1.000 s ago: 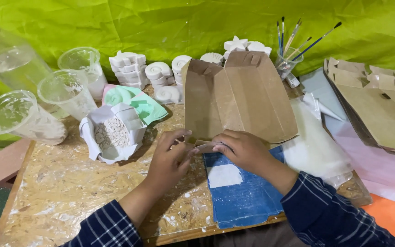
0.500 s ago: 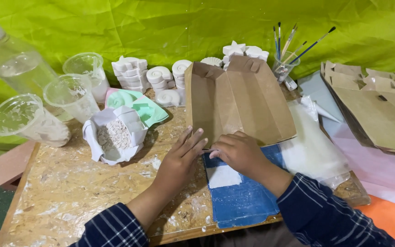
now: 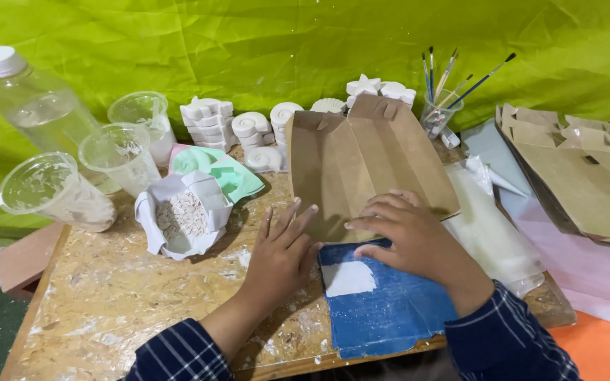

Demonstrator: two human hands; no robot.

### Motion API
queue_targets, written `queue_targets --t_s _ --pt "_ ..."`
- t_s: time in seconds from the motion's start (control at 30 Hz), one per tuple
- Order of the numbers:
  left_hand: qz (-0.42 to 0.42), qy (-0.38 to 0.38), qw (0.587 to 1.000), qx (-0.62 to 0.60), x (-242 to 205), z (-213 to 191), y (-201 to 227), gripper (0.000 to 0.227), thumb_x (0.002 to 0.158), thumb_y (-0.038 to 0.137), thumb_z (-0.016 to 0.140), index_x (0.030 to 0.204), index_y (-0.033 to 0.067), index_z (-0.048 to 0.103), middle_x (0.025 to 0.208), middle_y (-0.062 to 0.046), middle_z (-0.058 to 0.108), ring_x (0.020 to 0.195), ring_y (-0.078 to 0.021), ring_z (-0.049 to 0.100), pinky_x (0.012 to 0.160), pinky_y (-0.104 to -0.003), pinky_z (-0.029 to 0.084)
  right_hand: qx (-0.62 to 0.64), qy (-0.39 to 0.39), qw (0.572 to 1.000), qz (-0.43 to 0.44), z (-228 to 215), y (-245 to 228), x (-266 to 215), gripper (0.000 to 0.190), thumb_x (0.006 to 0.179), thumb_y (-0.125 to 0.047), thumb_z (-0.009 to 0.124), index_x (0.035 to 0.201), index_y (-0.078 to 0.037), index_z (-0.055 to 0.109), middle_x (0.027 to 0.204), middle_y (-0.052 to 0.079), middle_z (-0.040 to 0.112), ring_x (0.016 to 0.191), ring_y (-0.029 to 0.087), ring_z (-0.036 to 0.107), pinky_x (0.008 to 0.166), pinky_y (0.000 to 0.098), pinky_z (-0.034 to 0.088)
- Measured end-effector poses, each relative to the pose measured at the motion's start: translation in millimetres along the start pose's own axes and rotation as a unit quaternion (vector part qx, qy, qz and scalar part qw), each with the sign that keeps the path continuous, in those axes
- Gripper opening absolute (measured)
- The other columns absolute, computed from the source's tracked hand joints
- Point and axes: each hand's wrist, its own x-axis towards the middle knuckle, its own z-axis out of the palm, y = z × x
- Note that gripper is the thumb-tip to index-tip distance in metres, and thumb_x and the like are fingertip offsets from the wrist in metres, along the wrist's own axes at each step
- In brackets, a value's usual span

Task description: The person packages plaster or clay figurines by wrapping them in translucent paper, folding a cardboard box into shape, and placing the figurines inside.

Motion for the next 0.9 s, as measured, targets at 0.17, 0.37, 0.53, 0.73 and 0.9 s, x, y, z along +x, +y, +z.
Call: queue_targets --t_s 0.17,0.37,0.53,0.73,0.9 --pt "-0.068 -0.037 0.997 -0.020 7 -5 -5 0.013 0.092 0.016 0.068 0.083 0.0071 0.068 0.134 -0.009 0.067 0.139 -0.0353 0.049 0.116 -0.058 0.031 -0.011 -0.047 0.996 0.069 -9 17 -3 0.046 0.079 -0.055 0.080 0.115 -0.027 0.077 0.120 0.000 0.073 0.137 0.026 0.052 0.121 0.0607 0.022" --pt "-0.123 -0.063 0.988 -0.072 14 -10 -3 0.013 0.092 0.008 0.066 0.081 0.0014 0.067 0.125 -0.014 0.069 0.137 -0.0387 0.052 0.113 -0.049 0.045 -0.043 -0.102 0.986 0.124 30 34 0 0.027 0.093 -0.041 0.069 0.114 -0.027 0.074 0.109 -0.004 0.074 0.125 0.017 0.061 0.120 0.0497 0.028" --pt "-0.164 -0.074 0.979 -0.095 15 -14 -6 0.015 0.092 0.008 0.064 0.080 -0.0011 0.064 0.124 -0.015 0.068 0.139 -0.0403 0.049 0.114 -0.048 0.045 -0.029 -0.056 0.988 0.140 27 34 -4 0.021 0.095 -0.036 0.065 0.113 -0.029 0.074 0.096 -0.005 0.076 0.111 0.017 0.069 0.114 0.0438 0.036" --pt "-0.184 -0.076 0.976 -0.093 20 -19 -6 0.017 0.094 0.007 0.062 0.080 -0.0031 0.065 0.120 -0.017 0.068 0.138 -0.0427 0.049 0.113 -0.049 0.046 0.017 -0.077 0.985 0.154 19 27 0 0.020 0.095 -0.033 0.066 0.113 -0.031 0.076 0.095 -0.005 0.078 0.104 0.018 0.071 0.109 0.0411 0.039" --pt "-0.153 -0.095 0.975 -0.132 15 -14 -6 0.015 0.094 0.007 0.065 0.083 -0.0025 0.065 0.125 -0.016 0.067 0.140 -0.0438 0.046 0.111 -0.049 0.048 -0.050 -0.030 0.992 0.110 32 21 2 0.012 0.096 -0.039 0.065 0.100 -0.029 0.071 0.085 -0.008 0.072 0.096 0.014 0.071 0.099 0.0374 0.044"
